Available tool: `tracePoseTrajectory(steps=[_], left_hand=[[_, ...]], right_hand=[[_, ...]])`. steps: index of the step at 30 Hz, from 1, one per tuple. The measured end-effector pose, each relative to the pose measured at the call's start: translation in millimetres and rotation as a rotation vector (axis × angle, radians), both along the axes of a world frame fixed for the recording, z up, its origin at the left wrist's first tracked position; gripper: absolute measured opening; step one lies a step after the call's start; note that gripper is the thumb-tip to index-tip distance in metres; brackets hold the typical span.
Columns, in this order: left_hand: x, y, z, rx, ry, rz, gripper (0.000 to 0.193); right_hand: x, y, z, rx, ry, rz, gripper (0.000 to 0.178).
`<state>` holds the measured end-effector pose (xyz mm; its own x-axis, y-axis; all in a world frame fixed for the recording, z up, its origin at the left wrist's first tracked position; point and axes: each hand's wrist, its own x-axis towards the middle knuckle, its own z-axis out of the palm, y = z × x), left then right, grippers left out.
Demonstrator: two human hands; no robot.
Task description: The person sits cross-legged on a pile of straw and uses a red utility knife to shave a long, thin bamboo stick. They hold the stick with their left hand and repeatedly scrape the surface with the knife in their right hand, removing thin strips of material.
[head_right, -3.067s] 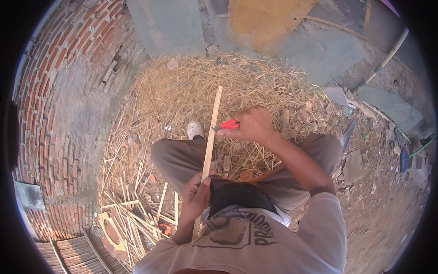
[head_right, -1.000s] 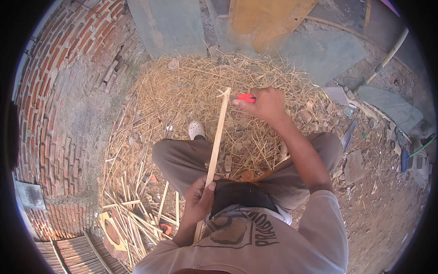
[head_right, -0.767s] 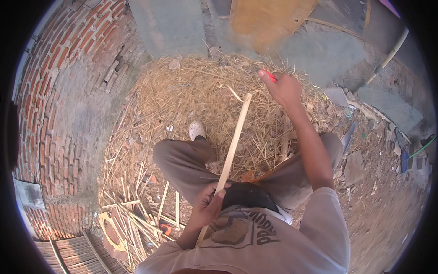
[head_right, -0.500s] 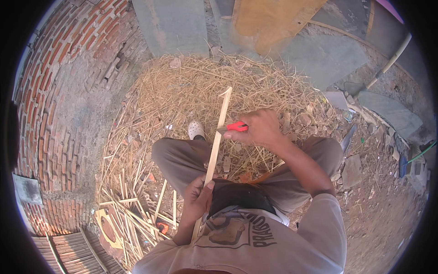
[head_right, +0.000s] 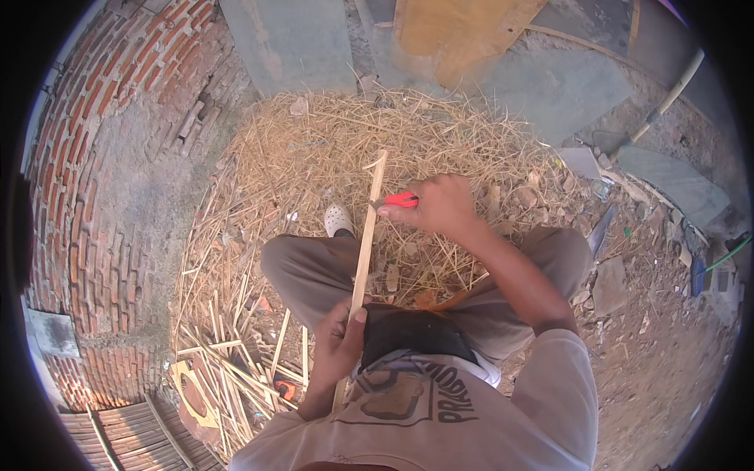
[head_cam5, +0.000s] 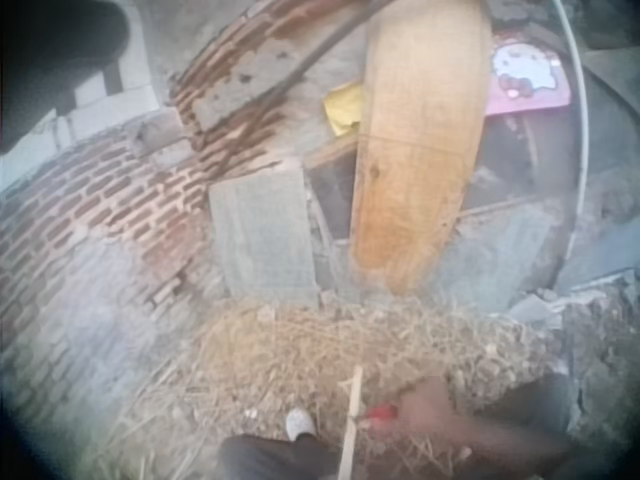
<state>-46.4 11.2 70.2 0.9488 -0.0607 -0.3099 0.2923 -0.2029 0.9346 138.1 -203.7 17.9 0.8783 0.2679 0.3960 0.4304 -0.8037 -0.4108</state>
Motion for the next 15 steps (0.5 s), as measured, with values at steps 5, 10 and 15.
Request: tracePoseTrajectory(steps=[5, 10, 15], left_hand=[[-3.5, -0.3, -6.6, 0.003, -0.054, -0.015, 0.022], [-7.0, -0.4, -1.0, -0.073, 0.012, -0.07, 0.021], [-32.4, -17.0, -4.4, -0.238, -0.049, -0.257, 0.02]], right_hand=[[8.8, -5.1, -1.1, -0.022, 0.027, -0.059, 0.063], [26.5, -16.6, -5.2, -0.032, 0.053, -0.167, 0.075], [80.2, -74.6, 7.0, 0.191, 0.372, -0.553, 0.083]])
